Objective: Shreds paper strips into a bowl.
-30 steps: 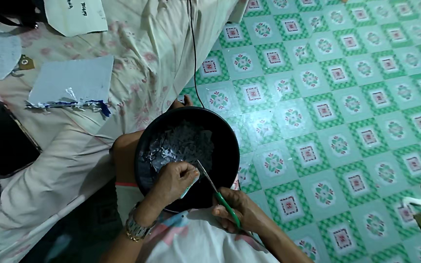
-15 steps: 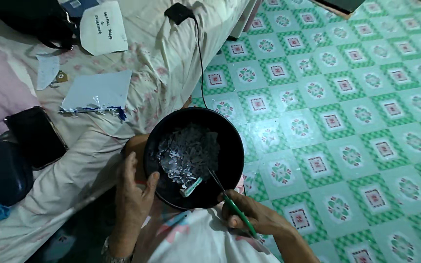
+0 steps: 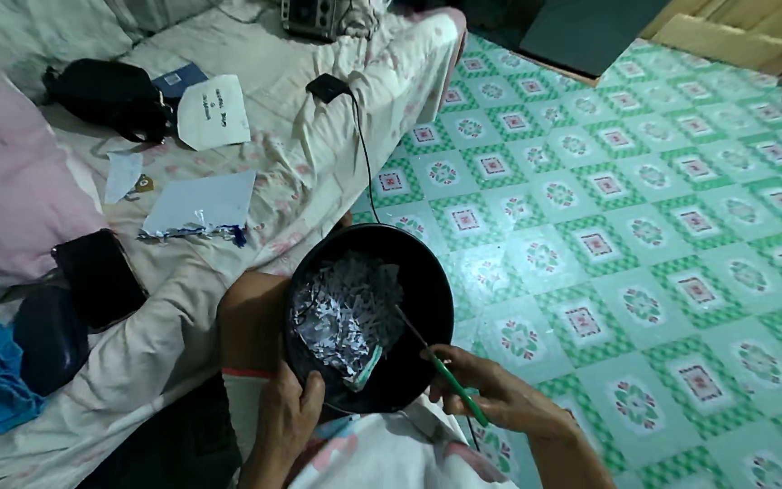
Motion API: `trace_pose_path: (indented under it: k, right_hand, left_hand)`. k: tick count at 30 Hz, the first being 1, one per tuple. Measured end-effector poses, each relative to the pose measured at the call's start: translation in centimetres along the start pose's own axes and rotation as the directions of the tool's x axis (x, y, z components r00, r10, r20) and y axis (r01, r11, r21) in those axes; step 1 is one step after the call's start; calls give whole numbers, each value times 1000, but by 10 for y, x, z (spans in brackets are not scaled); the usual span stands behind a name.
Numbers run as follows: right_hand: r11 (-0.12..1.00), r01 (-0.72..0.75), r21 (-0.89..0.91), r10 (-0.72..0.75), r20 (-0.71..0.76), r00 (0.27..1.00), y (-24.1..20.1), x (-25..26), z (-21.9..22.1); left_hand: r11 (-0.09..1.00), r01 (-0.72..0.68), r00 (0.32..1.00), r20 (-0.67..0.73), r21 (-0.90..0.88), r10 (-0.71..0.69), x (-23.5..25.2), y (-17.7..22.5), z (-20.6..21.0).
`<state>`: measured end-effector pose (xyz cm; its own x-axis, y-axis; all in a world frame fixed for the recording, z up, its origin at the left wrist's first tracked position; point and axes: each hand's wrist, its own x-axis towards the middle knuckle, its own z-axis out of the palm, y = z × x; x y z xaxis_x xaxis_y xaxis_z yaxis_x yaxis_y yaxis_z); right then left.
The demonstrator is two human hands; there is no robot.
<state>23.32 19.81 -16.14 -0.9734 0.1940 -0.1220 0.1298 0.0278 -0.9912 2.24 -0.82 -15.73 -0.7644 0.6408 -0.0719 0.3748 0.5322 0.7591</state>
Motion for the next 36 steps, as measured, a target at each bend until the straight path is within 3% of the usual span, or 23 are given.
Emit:
trace_pose_path:
  k: [5,12,20,28,32,36]
  right_hand:
    - [968,214,130,-192,-165,967,-13,22,17]
    - [922,384,61,-339,-354,871,-26,59,27]
    - [885,464,-41,-446,-357,821,-17,113,38]
    - [846,528,-74,-511,-397,763,13,127,33]
    - [859,511,38,-458,-392,798,17,136,27]
    - [836,532,134,-463,-348,815,18,147,26]
  left_hand:
    - [1000,6,1000,-11,-6,-6,-9,11,-10]
    - [990,65,996,-48,-127,-72,-22,8,-30]
    - [993,78,987,-133,-91,-90,-29,-5,-35]
    - [992,126,968,-222,15,-119,-23,-4,-21]
    - [986,155,944,-301,55,-132,-17,-9,-14]
    - [968,244,937,-270,57,-220,-10,-9,-22]
